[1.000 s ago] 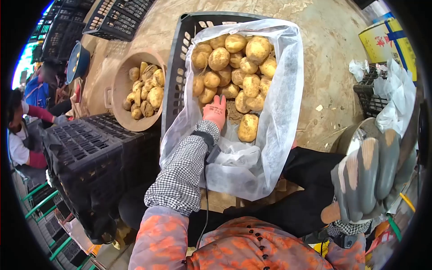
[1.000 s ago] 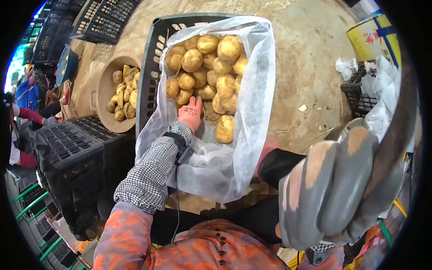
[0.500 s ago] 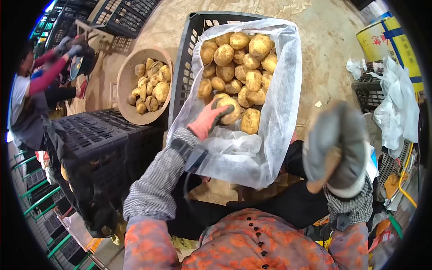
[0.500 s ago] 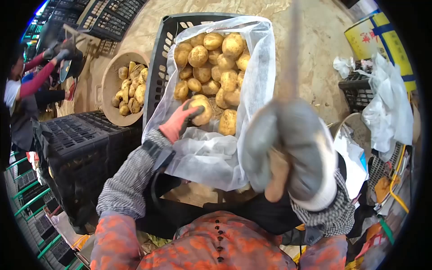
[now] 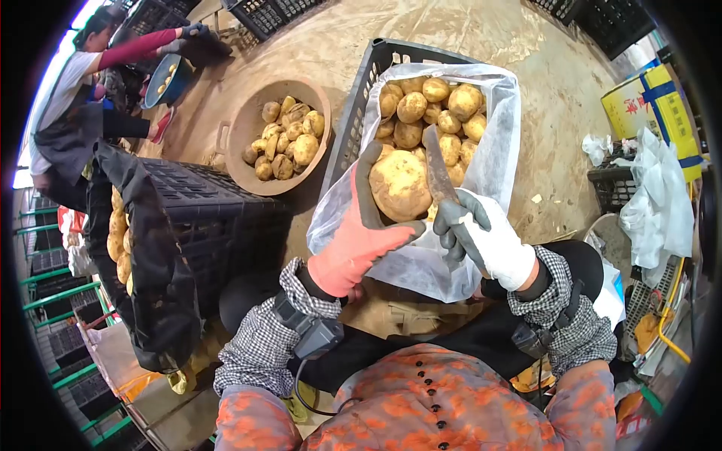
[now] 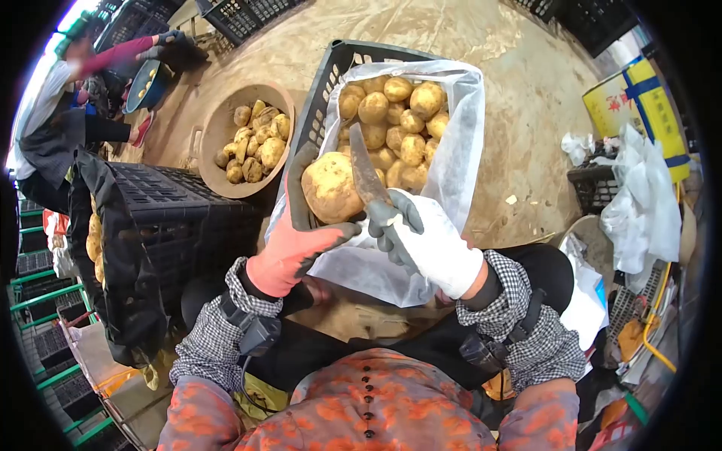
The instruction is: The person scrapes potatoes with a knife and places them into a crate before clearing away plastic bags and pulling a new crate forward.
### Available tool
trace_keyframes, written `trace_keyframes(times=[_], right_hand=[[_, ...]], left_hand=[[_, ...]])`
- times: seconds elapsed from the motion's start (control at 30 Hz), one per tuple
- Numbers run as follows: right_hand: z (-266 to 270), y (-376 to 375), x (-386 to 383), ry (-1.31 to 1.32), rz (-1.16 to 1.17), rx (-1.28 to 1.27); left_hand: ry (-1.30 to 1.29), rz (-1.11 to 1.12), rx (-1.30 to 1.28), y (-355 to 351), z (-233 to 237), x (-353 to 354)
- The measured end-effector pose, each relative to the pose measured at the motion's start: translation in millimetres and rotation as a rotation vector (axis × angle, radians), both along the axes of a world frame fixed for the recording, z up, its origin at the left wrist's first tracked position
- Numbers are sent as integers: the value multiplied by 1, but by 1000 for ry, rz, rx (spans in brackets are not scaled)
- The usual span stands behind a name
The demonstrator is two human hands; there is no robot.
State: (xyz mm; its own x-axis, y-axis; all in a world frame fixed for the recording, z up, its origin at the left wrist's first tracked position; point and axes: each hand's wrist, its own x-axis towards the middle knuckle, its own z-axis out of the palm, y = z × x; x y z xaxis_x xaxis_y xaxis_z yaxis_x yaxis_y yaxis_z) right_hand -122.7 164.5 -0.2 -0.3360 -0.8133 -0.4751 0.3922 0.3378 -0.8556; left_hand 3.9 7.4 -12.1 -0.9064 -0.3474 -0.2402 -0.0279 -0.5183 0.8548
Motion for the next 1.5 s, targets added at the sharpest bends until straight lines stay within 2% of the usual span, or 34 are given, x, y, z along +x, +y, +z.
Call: trace_keyframes(times=[0.1,0.13,0.2,0.23,0.27,0.33,0.37,0.4,0.47,0.5,0.57,0.67,0.7,0.73,0.77,0.8,0.83,0.87,0.93,0.97,1.0,1.07,1.13,1.2,1.27,1.33,1.4,1.43,1.47,1.5], right_hand=[[-5,-2,4,12,51,-122],[-14,-5,1,484,266,-203],[-27,-3,12,739,315,-128],[-32,-5,12,701,298,-189],[-32,-5,12,700,298,-189],[-21,-10,13,182,68,-60],[-8,-16,10,42,-27,-74],[6,-20,0,-81,-10,-12],[-1,-23,-3,20,22,-15],[1,-22,-5,19,22,-14],[5,-18,-7,149,190,30],[5,-17,-10,62,76,24],[3,-17,-9,113,72,15],[2,-17,-8,115,74,17],[-2,-17,-8,241,148,-5],[-8,-17,-6,365,223,-26],[-21,-16,2,675,194,-124],[-25,-12,1,674,196,-124],[-11,-16,-1,398,377,-22],[-20,-14,2,250,254,-98],[-17,-15,3,250,250,-96],[-3,-22,6,-74,-41,19],[-3,-25,-1,9,17,73],[-19,-21,-7,481,258,-68],[-27,-19,6,847,355,-108],[-24,-17,6,897,309,-165],[-11,-18,4,259,233,-11],[-8,-19,8,-77,17,-56],[-1,-20,5,-62,8,-51],[8,-23,0,8,115,10]], left_hand=[[-67,42,-280,2,0,1],[-65,39,-283,0,1,0],[-238,-56,-573,-2,2,0],[-278,-8,-341,0,11,-2],[-279,-8,-341,1,10,-3],[-111,54,-531,-1,9,-7],[-122,42,-656,-4,10,-7],[-121,45,-656,-6,7,-6],[-111,32,-918,-9,-3,-3],[-111,31,-917,-8,-3,-3],[-112,43,-619,-4,-3,-2],[-86,14,-478,-1,7,-3],[-85,15,-474,-2,3,-2],[-81,-3,-696,-5,-4,0],[-77,-23,-920,-8,-8,1],[-78,-23,-918,-9,-6,2],[-154,-123,-859,-9,-3,3],[-228,-224,-799,-9,0,4],[-216,-235,-855,-8,1,5],[-187,-165,-845,-6,1,6],[-156,-93,-835,-4,1,6],[-145,-104,-900,-4,3,3],[-136,-115,-967,-5,3,4],[-261,-164,-1107,-5,0,9],[-308,-157,-1057,-2,-4,12],[-328,-165,-1005,-1,-6,12],[-202,-94,-757,-3,-3,9],[-147,-56,-534,-2,3,7],[-143,-39,-356,-7,6,4],[-164,-10,-330,-7,6,4]])
